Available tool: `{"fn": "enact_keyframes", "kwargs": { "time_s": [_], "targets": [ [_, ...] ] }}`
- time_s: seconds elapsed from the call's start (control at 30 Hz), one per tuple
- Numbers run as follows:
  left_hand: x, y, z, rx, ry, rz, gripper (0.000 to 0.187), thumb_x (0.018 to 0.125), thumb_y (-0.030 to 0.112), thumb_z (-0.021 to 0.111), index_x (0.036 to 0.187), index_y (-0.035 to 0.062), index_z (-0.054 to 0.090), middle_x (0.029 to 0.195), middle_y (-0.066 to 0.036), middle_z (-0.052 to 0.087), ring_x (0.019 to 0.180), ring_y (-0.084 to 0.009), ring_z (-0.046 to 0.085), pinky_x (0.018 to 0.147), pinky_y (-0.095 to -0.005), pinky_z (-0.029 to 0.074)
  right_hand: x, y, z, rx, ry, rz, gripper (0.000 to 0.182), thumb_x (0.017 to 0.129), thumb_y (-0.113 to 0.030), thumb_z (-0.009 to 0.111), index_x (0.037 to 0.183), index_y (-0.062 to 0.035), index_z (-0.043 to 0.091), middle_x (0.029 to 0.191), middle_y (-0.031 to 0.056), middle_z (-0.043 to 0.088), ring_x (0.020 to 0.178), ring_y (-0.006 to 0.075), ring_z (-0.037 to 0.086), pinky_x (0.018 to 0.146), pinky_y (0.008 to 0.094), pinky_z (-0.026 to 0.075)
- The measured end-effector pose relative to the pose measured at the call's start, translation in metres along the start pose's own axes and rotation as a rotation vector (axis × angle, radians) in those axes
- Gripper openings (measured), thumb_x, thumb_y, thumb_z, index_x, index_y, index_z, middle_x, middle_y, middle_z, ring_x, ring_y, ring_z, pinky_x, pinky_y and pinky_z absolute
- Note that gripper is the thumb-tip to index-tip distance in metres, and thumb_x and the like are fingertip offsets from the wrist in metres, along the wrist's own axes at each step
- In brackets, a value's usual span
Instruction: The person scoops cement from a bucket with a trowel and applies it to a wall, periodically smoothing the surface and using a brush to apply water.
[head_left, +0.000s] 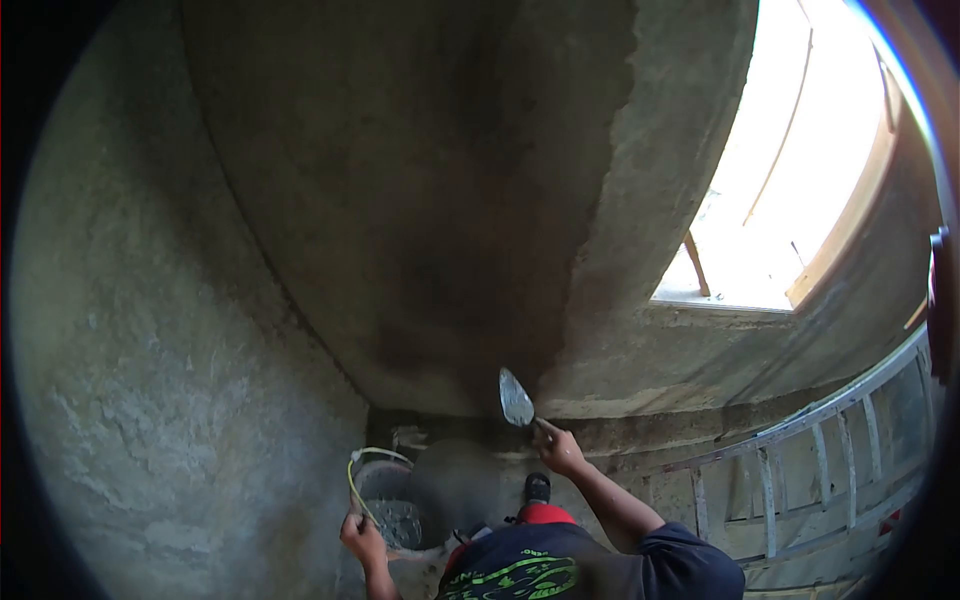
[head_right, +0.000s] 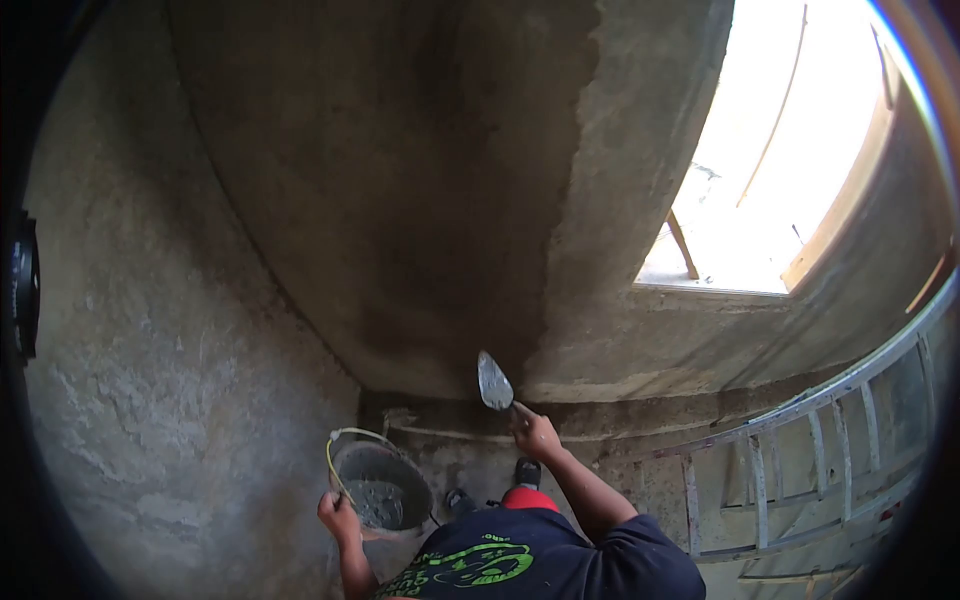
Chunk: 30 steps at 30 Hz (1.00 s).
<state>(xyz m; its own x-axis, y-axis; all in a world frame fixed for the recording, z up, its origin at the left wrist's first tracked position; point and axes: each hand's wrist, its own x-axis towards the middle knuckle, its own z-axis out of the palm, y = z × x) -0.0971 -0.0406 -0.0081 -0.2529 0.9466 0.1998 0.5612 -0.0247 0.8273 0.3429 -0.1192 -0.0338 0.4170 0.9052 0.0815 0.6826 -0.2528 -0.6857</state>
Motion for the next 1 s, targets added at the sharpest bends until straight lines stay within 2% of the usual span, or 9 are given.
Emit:
{"fn": "enact_keyframes", "kwargs": {
  "time_s": [0.07,0.1,0.17,0.3,0.5,0.57,0.77,0.9,1.0],
  "targets": [
    [0.004,0.006,0.000,0.017,-0.015,-0.007,0.021,0.073,-0.004,0.066,0.068,-0.0060,0.046,0.062,-0.019,0.049,0.057,-0.0294,0.045,0.057,-0.0434,0.038,-0.044,0.002,0.010,0.352,-0.140,0.195,0.048,0.088,-0.024,0.075,0.130,-0.0057,0.059,0.081,0.0155,0.069,0.062,0.0278,0.066,0.058,0.0446,0.053],
    [0.001,0.001,-0.004,0.006,-0.036,0.019,0.019,0.073,-0.004,0.066,0.069,-0.0062,0.047,0.062,-0.019,0.050,0.057,-0.0293,0.046,0.057,-0.0431,0.039,-0.060,-0.005,0.009,0.356,-0.174,0.213,0.048,0.088,-0.024,0.075,0.130,-0.0057,0.059,0.081,0.0155,0.069,0.062,0.0278,0.066,0.058,0.0446,0.053],
    [-0.002,-0.013,-0.003,0.056,-0.071,0.008,0.018,0.073,-0.004,0.066,0.070,-0.0060,0.049,0.062,-0.018,0.051,0.057,-0.0282,0.047,0.058,-0.0426,0.040,-0.070,-0.025,-0.012,0.555,-0.512,0.583,0.044,0.088,-0.026,0.077,0.123,-0.0035,0.061,0.073,0.0046,0.065,0.056,0.0140,0.059,0.047,0.0338,0.046],
    [-0.004,0.001,0.006,0.001,-0.114,-0.033,0.015,0.073,-0.005,0.065,0.069,-0.0050,0.050,0.062,-0.015,0.054,0.057,-0.0244,0.047,0.058,-0.0411,0.041,-0.073,-0.042,-0.025,0.518,-0.753,0.614,0.042,0.089,-0.030,0.075,0.119,-0.0032,0.062,0.078,0.0049,0.066,0.058,0.0129,0.060,0.046,0.0312,0.044],
    [-0.003,0.053,0.020,0.004,-0.179,0.002,0.024,0.075,-0.006,0.065,0.065,-0.0033,0.044,0.056,-0.011,0.043,0.055,-0.0186,0.037,0.054,-0.0387,0.036,-0.040,-0.045,-0.026,0.283,-0.868,0.170,0.047,0.090,-0.035,0.071,0.127,-0.0070,0.064,0.088,0.0110,0.072,0.069,0.0189,0.066,0.059,0.0356,0.052],
    [-0.005,0.067,0.028,-0.017,-0.234,0.018,0.029,0.072,-0.008,0.063,0.064,-0.0012,0.036,0.058,-0.008,0.031,0.057,-0.0160,0.031,0.053,-0.0373,0.028,-0.016,-0.065,-0.045,0.283,-1.183,0.119,0.046,0.091,-0.038,0.068,0.118,-0.0008,0.068,0.085,0.0118,0.071,0.069,0.0226,0.067,0.061,0.0377,0.054],
    [-0.012,0.150,0.051,0.009,-0.280,0.073,0.033,0.078,-0.002,0.069,0.067,-0.0029,0.038,0.057,-0.012,0.034,0.057,-0.0162,0.029,0.052,-0.0370,0.031,0.049,-0.047,-0.024,-0.012,-1.348,-0.307,0.044,0.096,-0.042,0.055,0.099,-0.0025,0.072,0.080,0.0112,0.069,0.065,0.0206,0.066,0.055,0.0363,0.052],
    [-0.019,0.197,0.081,0.021,-0.300,0.192,0.035,0.081,0.002,0.071,0.070,-0.0023,0.038,0.058,-0.014,0.034,0.057,-0.0186,0.028,0.051,-0.0379,0.031,0.063,-0.037,-0.056,0.109,-1.511,-0.193,0.048,0.098,-0.048,0.051,0.092,-0.0039,0.070,0.073,0.0081,0.063,0.062,0.0198,0.062,0.054,0.0364,0.051],
    [-0.026,0.218,0.106,0.040,-0.340,0.236,0.033,0.082,0.003,0.070,0.070,0.0000,0.040,0.060,-0.014,0.037,0.056,-0.0179,0.034,0.052,-0.0372,0.034,0.064,-0.032,-0.086,0.134,-1.559,-0.035,0.050,0.097,-0.053,0.053,0.113,-0.0100,0.072,0.077,0.0037,0.065,0.062,0.0156,0.059,0.055,0.0321,0.051]
  ]
}}
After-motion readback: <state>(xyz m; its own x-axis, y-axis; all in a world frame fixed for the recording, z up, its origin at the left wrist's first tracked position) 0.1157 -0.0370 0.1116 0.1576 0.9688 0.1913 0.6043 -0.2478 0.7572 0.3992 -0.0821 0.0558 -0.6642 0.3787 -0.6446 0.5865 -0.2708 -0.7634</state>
